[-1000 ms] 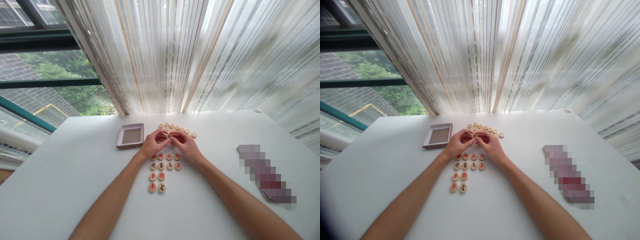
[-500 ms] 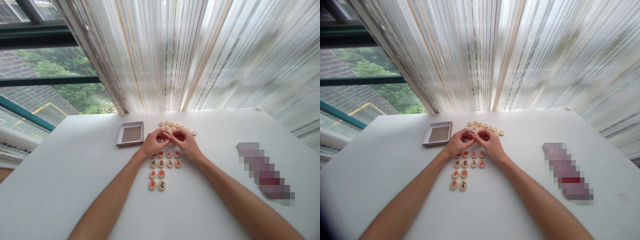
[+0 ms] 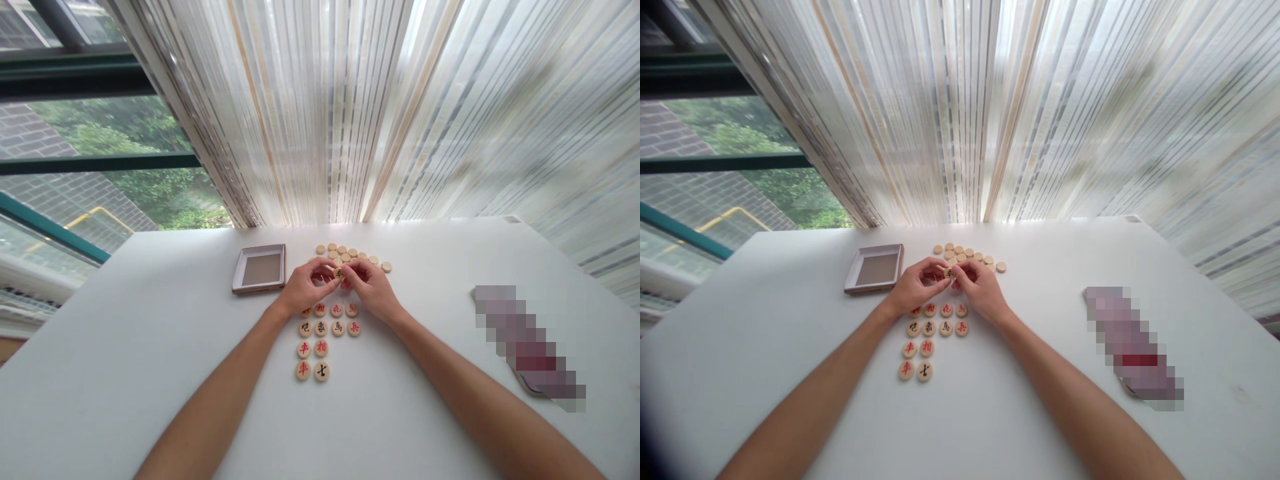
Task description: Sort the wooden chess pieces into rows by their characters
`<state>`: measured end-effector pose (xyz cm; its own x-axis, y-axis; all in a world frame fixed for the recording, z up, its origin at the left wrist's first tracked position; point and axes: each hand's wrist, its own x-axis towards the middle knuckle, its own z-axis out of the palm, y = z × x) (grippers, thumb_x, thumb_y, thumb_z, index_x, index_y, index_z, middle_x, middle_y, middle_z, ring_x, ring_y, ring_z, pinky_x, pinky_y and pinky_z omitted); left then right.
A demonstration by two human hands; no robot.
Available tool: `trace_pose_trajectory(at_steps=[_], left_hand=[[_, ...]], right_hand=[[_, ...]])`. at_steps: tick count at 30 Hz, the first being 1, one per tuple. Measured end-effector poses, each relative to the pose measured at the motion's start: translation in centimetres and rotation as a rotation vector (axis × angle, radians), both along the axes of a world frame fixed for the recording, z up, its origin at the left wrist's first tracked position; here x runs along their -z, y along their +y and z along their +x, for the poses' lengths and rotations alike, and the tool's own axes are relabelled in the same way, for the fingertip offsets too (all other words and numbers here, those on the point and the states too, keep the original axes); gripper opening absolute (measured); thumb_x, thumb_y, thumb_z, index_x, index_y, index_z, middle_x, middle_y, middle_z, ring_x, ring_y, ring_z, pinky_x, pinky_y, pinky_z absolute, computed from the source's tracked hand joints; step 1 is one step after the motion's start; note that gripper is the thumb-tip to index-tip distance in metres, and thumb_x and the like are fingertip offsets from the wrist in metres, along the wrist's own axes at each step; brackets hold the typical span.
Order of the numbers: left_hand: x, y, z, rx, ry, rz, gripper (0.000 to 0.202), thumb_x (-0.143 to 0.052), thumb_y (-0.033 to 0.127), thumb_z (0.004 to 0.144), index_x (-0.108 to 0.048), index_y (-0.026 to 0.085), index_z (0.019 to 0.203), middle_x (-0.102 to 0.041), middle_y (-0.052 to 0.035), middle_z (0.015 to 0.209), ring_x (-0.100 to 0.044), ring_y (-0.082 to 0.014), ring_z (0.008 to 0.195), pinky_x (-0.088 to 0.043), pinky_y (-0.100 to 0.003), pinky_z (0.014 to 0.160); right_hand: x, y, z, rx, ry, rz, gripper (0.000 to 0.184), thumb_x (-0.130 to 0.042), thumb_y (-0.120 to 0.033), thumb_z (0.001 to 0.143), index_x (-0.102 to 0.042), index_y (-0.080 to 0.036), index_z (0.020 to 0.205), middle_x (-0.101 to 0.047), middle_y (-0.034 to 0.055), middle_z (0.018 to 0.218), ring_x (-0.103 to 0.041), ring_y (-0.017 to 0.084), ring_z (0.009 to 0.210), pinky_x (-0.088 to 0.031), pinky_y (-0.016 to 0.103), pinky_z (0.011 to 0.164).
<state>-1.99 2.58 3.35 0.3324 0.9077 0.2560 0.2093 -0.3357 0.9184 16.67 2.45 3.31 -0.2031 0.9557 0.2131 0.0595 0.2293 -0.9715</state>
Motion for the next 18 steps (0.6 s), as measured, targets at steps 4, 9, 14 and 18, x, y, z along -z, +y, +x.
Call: trace_pose_trajectory(at_steps=[4, 9, 14, 18], left_hand=[[0.17, 0.09, -0.01, -0.019, -0.011, -0.005, 0.032, -0.072, 0.033, 0.083, -0.062, 0.018, 0.110, -0.072, -0.0056, 0.092, -0.070, -0.0173, 0.087, -0.057, -0.031, 0.085], [0.31, 0.19, 0.03, -0.028, -0.025, -0.005, 0.034, -0.072, 0.034, 0.083, -0.061, 0.018, 0.111, -0.072, -0.0058, 0.092, -0.070, -0.0182, 0.088, -0.057, -0.031, 0.083], [0.22, 0.18, -0.01, -0.026, -0.034, -0.020, 0.033, -0.070, 0.034, 0.085, -0.060, 0.019, 0.113, -0.072, -0.0060, 0.092, -0.070, -0.0187, 0.088, -0.057, -0.030, 0.082], [0.15, 0.15, -0.02, -0.019, -0.043, -0.018, 0.030, -0.067, 0.033, 0.088, -0.060, 0.018, 0.114, -0.072, -0.0057, 0.090, -0.070, -0.0182, 0.086, -0.056, -0.028, 0.079]], right_hand=[[0.00, 0.04, -0.15, -0.006, 0.038, -0.012, 0.029, -0.062, -0.051, 0.090, -0.065, -0.023, 0.092, -0.067, 0.0012, 0.071, -0.066, 0.019, 0.065, -0.057, 0.034, 0.064], [0.15, -0.01, -0.15, -0.027, 0.072, -0.009, 0.025, -0.062, -0.046, 0.090, -0.065, -0.023, 0.099, -0.068, 0.0010, 0.074, -0.068, 0.019, 0.066, -0.059, 0.034, 0.066], [-0.07, -0.31, -0.13, -0.079, 0.058, -0.010, 0.026, -0.066, -0.041, 0.088, -0.063, -0.024, 0.108, -0.070, 0.0029, 0.085, -0.069, 0.019, 0.073, -0.060, 0.035, 0.071], [-0.10, -0.45, -0.08, -0.091, 0.045, 0.001, 0.028, -0.066, -0.041, 0.089, -0.063, -0.024, 0.111, -0.070, 0.0041, 0.089, -0.069, 0.019, 0.078, -0.060, 0.035, 0.073]])
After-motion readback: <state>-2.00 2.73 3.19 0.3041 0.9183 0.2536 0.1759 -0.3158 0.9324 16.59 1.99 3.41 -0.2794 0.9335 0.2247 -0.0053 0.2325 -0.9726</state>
